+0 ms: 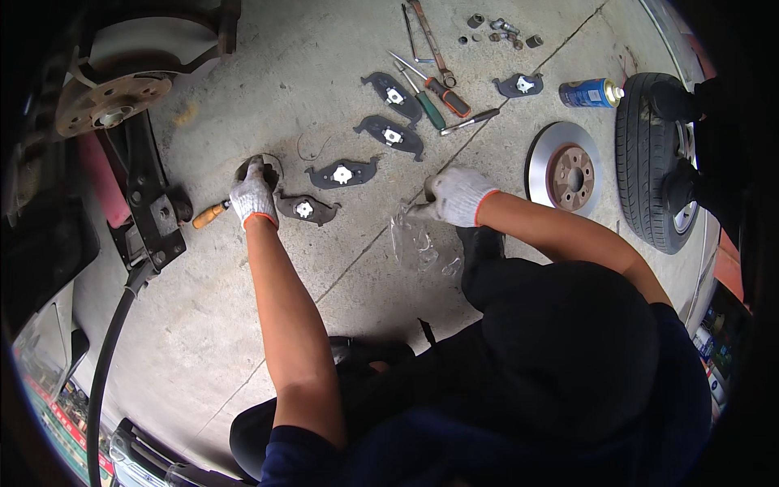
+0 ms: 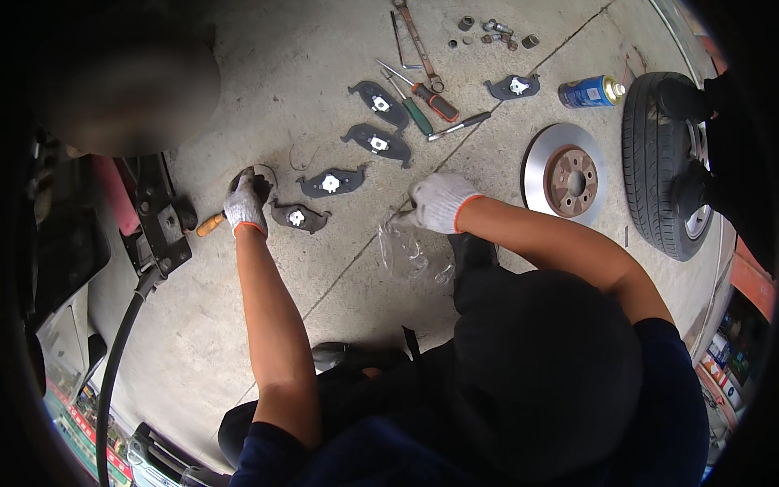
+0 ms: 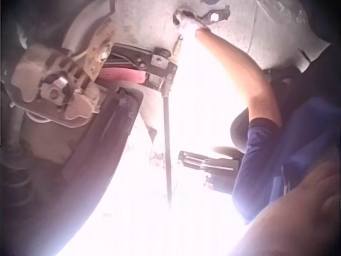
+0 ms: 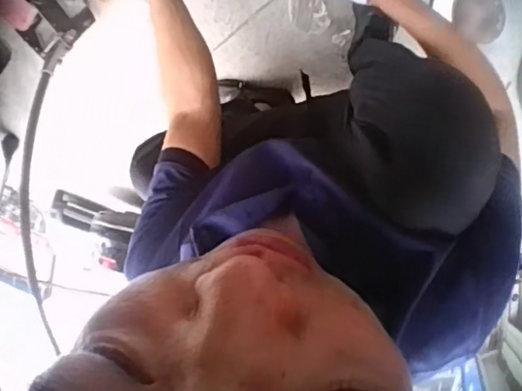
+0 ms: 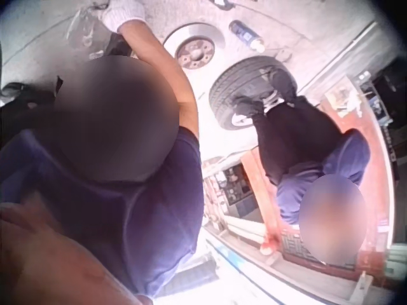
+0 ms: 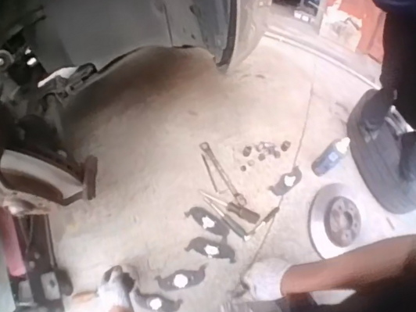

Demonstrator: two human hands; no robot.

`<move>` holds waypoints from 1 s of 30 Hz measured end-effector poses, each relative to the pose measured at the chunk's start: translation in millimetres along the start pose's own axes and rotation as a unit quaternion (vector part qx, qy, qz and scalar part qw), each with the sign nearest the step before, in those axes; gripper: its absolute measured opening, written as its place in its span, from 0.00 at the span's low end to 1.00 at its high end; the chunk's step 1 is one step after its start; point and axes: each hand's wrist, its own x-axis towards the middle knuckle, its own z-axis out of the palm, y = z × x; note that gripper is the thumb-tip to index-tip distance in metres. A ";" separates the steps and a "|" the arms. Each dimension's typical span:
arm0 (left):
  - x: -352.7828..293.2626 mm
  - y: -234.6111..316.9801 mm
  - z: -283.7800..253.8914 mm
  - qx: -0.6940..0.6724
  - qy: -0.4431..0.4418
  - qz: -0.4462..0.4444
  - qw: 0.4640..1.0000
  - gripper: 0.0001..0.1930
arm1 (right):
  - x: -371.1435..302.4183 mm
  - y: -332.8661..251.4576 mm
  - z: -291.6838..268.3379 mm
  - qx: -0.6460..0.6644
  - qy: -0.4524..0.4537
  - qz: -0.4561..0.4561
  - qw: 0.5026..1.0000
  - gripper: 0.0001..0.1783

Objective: The person removes the brake caliper from the rotor, then uses a screwdriver to compress the caliper piston. Afterward, they install new brake pads into the caliper and reattach the caliper to the rotor.

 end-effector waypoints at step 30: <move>13.1 -10.4 -40.8 0.014 0.021 -0.059 0.998 0.11 | -106.3 292.6 -50.5 0.355 0.071 0.279 0.890 0.17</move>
